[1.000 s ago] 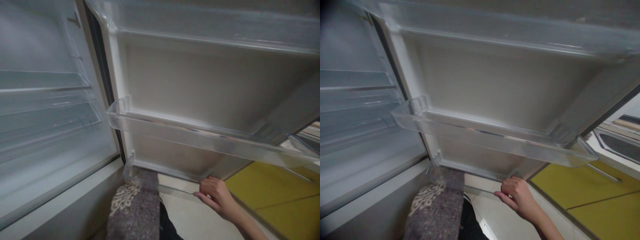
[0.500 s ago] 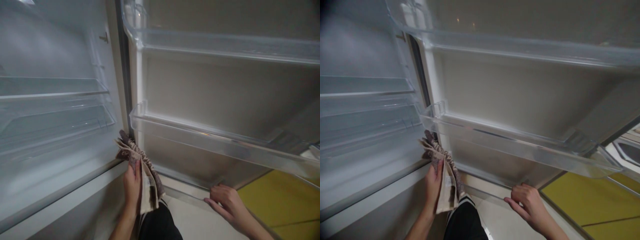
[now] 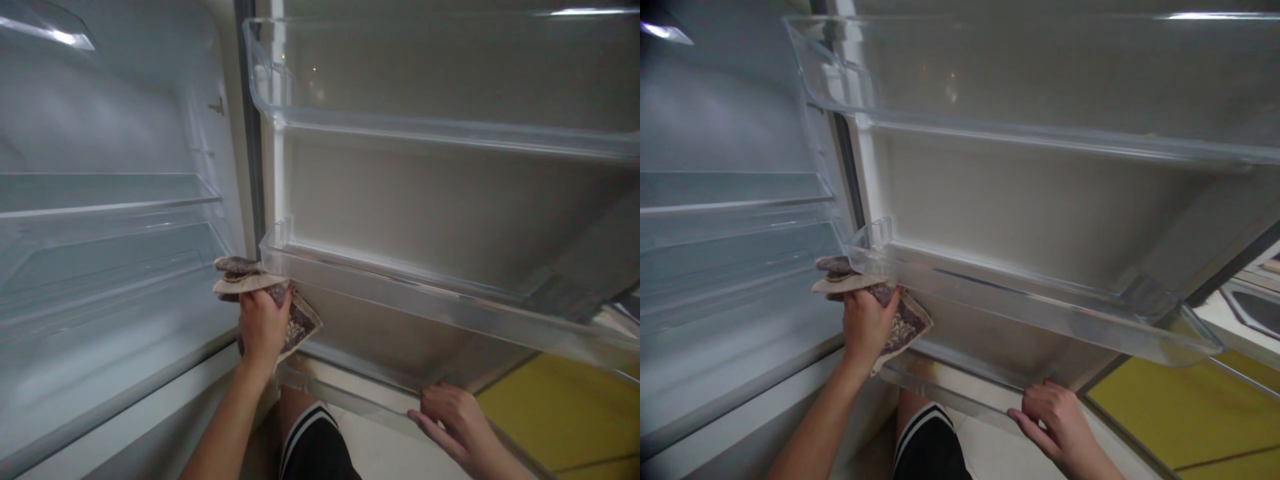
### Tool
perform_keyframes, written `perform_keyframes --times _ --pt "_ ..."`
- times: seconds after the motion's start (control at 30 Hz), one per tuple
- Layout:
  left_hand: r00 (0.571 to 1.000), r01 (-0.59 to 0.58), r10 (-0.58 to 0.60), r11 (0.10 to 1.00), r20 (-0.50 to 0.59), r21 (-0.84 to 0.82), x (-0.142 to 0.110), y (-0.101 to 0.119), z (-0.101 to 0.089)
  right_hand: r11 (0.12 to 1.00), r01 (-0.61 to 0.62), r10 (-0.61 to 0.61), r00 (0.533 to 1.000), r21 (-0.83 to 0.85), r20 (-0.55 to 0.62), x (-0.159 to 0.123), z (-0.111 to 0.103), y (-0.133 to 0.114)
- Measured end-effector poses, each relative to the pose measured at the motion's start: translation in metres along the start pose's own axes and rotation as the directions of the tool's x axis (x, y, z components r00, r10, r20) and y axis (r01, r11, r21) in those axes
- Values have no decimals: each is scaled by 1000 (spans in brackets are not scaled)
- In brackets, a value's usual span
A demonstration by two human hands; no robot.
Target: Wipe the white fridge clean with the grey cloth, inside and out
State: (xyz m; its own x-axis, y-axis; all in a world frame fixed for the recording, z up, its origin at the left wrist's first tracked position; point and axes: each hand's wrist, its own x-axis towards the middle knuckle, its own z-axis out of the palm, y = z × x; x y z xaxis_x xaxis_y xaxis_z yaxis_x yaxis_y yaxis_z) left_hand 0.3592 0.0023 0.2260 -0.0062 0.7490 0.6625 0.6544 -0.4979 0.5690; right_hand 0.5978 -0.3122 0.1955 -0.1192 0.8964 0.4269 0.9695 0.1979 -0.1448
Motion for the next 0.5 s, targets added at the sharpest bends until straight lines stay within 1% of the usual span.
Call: perform_keyframes --times 0.03,0.1,0.13,0.17,0.2,0.23,0.3,0.33,0.37,0.4,0.43,0.47,0.5 --pt "996 -1 -5 998 91 62 -8 -9 0 1000 -1 1 1000 -3 2 0 0 0" --pt "967 -29 -13 987 254 160 -21 -23 -3 1000 7 -7 1000 -13 11 -1 0 0" --pt "952 -45 -12 983 306 178 -24 -27 -7 1000 12 -11 1000 -19 14 -1 0 -1" --pt "947 -50 -9 984 322 172 -25 -27 -12 1000 16 -16 1000 -24 14 -1 0 -1" --pt "955 -37 -8 989 296 144 -25 -24 -17 999 17 -17 1000 -28 15 0 -1 -2" --pt "973 -13 -10 995 231 95 -22 -19 -22 999 14 -13 1000 -30 16 1 -1 -2" --pt "999 29 -27 998 31 -48 -15 0 -29 1000 0 1 1000 -31 14 3 -2 -4" --pt "997 20 -29 992 -70 -125 -13 12 -30 999 -5 5 1000 -32 12 3 -3 -5" --pt "990 -12 -15 982 -141 -186 -11 24 -27 999 -9 9 1000 -35 7 4 -3 -7" --pt "986 -56 19 973 -167 -224 -11 38 -22 999 -11 11 1000 -37 4 4 -3 -8" --pt "988 -111 82 966 -132 -235 -14 51 -14 999 -10 10 1000 -40 -1 4 -3 -9" --pt "985 -174 166 957 -51 -231 -19 64 -5 999 -10 10 1000 -44 -1 4 -2 -10" --pt "964 -240 259 944 59 -227 -28 77 6 999 -7 7 1000 -46 -1 4 -2 -10"
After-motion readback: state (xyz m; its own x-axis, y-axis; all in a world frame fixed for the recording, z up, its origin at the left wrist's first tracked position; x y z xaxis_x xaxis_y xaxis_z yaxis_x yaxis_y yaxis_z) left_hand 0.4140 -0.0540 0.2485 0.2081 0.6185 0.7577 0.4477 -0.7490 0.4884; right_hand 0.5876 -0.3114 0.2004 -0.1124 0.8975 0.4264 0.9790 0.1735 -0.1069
